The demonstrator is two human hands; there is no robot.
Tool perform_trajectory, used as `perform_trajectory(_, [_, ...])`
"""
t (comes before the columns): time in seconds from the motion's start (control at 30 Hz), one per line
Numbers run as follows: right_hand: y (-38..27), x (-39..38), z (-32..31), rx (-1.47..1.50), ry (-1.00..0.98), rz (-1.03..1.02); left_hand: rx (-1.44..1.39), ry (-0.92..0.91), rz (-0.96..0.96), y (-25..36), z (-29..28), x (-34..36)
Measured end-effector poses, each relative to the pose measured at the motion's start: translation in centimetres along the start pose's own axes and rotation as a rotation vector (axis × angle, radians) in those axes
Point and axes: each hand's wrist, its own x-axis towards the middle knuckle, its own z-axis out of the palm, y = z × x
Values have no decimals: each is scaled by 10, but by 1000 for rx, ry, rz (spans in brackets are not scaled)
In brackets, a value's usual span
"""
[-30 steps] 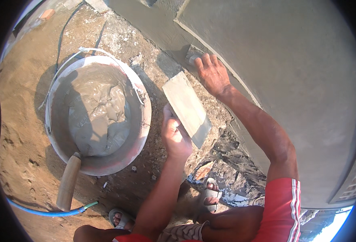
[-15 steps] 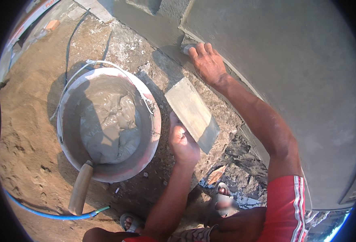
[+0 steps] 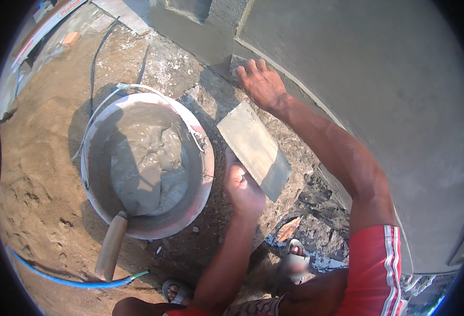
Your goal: The person scoops cement from a bucket with a trowel and applies it to a wall using a smaller trowel. They repeatedly smooth the cement along the wall surface, working in a continuous motion.
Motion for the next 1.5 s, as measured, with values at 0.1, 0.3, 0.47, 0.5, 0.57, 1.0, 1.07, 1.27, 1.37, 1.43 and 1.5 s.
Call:
perform_trajectory(0.1, [-7, -13, -5, 47, -46, -26, 20, -11, 38, 5, -1, 0])
perform_trajectory(0.3, [20, 9, -80, 635, -3, 297, 50, -2, 49, 17, -5, 1])
perform_trajectory(0.47, [61, 5, -65, 935, 134, 377, 50, -6, 81, 16, -2, 2])
perform_trajectory(0.5, [59, 7, -65, 978, 113, 396, 49, -15, 86, 18, -3, 2])
perform_trajectory(0.57, [54, 12, -62, 931, 109, 402, 27, 2, 84, 17, -4, 2])
perform_trajectory(1.0, [47, -20, -64, 581, 19, 351, 55, -34, 63, 5, -2, 0])
perform_trajectory(1.07, [51, -47, -67, 569, -5, 379, 19, -46, 58, 6, 1, -1])
perform_trajectory(1.27, [77, -145, -81, 565, -94, 491, -52, -4, 0, -9, 3, -1])
perform_trajectory(1.37, [88, -200, -91, 553, -171, 573, -49, -8, -20, -19, 2, -2])
perform_trajectory(1.43, [102, -246, -98, 608, -137, 590, -51, -7, -53, -23, 6, -5])
perform_trajectory(1.5, [104, -255, -97, 738, -91, 633, -9, 6, -49, -25, 4, -7])
